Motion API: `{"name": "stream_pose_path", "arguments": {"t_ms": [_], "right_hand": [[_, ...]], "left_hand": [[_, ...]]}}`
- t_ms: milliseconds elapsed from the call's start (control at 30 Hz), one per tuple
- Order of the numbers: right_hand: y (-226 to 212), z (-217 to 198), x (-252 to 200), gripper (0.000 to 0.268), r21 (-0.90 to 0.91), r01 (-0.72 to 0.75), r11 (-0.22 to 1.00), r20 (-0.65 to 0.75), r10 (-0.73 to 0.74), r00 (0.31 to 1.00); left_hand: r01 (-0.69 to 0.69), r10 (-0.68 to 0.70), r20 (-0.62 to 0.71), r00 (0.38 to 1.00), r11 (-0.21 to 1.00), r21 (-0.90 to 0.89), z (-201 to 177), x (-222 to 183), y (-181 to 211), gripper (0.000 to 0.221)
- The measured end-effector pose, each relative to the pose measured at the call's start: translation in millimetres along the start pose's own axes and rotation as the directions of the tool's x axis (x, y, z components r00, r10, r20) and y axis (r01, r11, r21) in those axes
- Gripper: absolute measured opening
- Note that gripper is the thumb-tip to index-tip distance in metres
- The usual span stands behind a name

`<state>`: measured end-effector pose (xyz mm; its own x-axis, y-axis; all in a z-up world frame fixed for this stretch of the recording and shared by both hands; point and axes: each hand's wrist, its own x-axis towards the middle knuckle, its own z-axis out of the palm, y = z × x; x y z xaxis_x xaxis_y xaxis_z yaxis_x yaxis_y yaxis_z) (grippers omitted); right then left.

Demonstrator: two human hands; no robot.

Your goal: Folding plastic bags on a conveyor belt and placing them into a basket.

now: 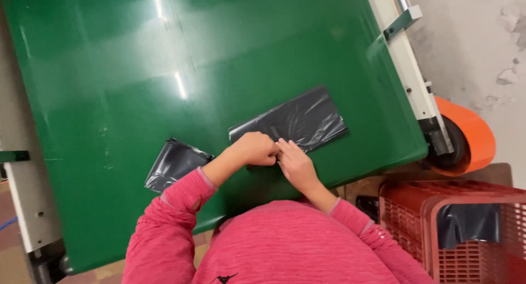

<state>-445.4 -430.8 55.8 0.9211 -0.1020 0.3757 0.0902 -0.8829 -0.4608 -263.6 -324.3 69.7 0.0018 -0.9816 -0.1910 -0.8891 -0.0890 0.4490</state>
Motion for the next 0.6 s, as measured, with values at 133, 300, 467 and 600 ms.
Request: {"name": "stream_pose_path", "arguments": {"t_ms": [133, 300, 467, 600], "right_hand": [[7, 9, 9, 0.024, 0.021, -0.050, 0.999, -0.055, 0.051, 0.997], [18, 14, 30, 0.025, 0.068, 0.029, 0.997, -0.024, -0.028, 0.999], [20, 6, 43, 0.038, 0.125, 0.076, 0.989, 0.094, -0.088, 0.992], [15, -15, 57, 0.060, 0.261, 0.107, 0.959, 0.208, -0.164, 0.964]], "left_hand": [[0.052, -0.054, 0.076, 0.996, 0.998, 0.022, -9, -1, 8, 0.016], [0.066, 0.014, -0.220, 0.975, 0.933, 0.353, 20, -31, 9, 0.009], [0.172, -0.065, -0.251, 0.966, 0.886, 0.431, 11, -44, 25, 0.032], [0.155, -0.138, -0.074, 0.988, 0.928, 0.340, 56, -39, -5, 0.026]]}}
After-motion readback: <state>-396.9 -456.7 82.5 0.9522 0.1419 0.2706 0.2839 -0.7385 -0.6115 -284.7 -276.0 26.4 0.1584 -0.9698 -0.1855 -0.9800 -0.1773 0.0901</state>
